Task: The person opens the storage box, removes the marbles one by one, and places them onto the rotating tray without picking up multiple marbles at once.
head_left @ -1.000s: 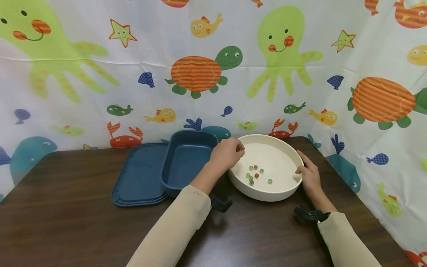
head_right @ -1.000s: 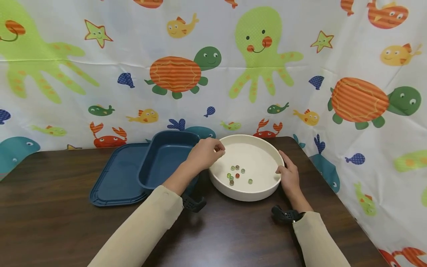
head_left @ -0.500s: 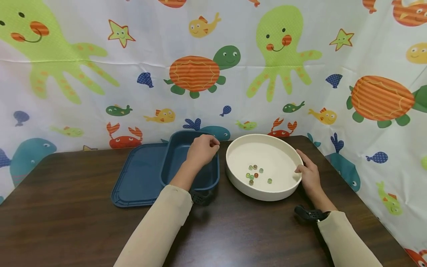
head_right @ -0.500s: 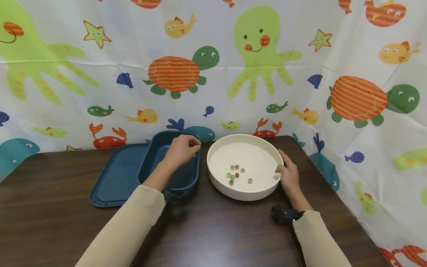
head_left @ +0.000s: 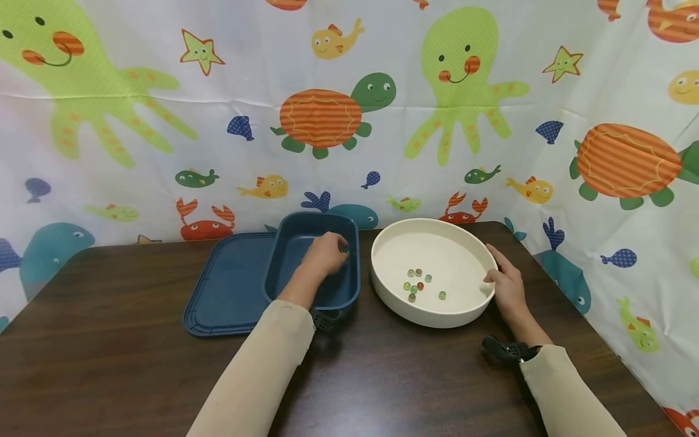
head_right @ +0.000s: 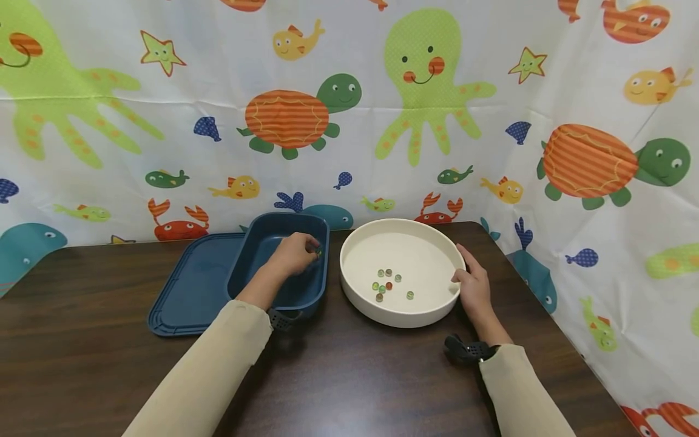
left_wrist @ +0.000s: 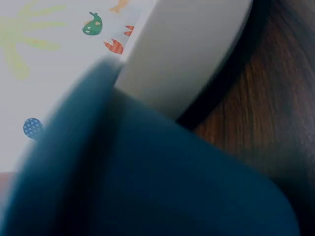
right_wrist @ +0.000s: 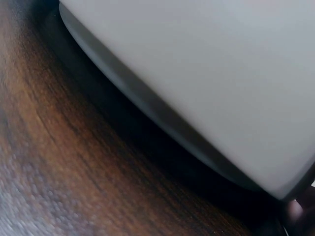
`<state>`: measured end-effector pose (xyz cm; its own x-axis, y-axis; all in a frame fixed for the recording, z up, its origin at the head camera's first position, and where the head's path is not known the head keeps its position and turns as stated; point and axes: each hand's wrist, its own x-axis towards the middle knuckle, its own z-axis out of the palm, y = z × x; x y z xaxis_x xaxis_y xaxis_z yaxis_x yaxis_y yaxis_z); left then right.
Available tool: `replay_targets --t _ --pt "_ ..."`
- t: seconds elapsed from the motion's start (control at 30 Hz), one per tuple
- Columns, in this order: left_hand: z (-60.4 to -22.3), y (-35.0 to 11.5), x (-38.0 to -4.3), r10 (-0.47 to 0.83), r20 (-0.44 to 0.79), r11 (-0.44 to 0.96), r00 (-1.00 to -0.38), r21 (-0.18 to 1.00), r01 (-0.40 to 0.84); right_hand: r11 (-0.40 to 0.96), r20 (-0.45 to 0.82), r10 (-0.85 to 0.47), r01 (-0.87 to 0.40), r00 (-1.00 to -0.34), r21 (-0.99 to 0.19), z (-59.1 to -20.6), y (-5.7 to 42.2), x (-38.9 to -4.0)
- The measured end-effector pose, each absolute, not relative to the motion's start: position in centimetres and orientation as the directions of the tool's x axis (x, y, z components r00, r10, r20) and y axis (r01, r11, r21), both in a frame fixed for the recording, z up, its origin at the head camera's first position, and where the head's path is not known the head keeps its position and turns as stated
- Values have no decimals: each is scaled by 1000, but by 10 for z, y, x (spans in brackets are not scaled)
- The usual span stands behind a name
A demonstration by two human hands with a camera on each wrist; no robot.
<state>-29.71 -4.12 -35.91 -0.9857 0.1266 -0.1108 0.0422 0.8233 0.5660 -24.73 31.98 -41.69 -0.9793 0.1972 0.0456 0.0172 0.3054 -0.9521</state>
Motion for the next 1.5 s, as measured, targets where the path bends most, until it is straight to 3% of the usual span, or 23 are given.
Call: replay_targets --t 0.33,0.77,1.5 --pt "-363 -42 -302 121 -182 851 -976 525 7 303 46 197 17 -979 -953 -414 319 -248" --pt "-366 -42 -303 152 -150 874 -977 482 62 297 44 206 19 -978 -955 -415 320 -248" --pt "-356 -48 -300 97 -90 815 -991 579 27 296 30 207 33 -978 -954 -414 316 -247"
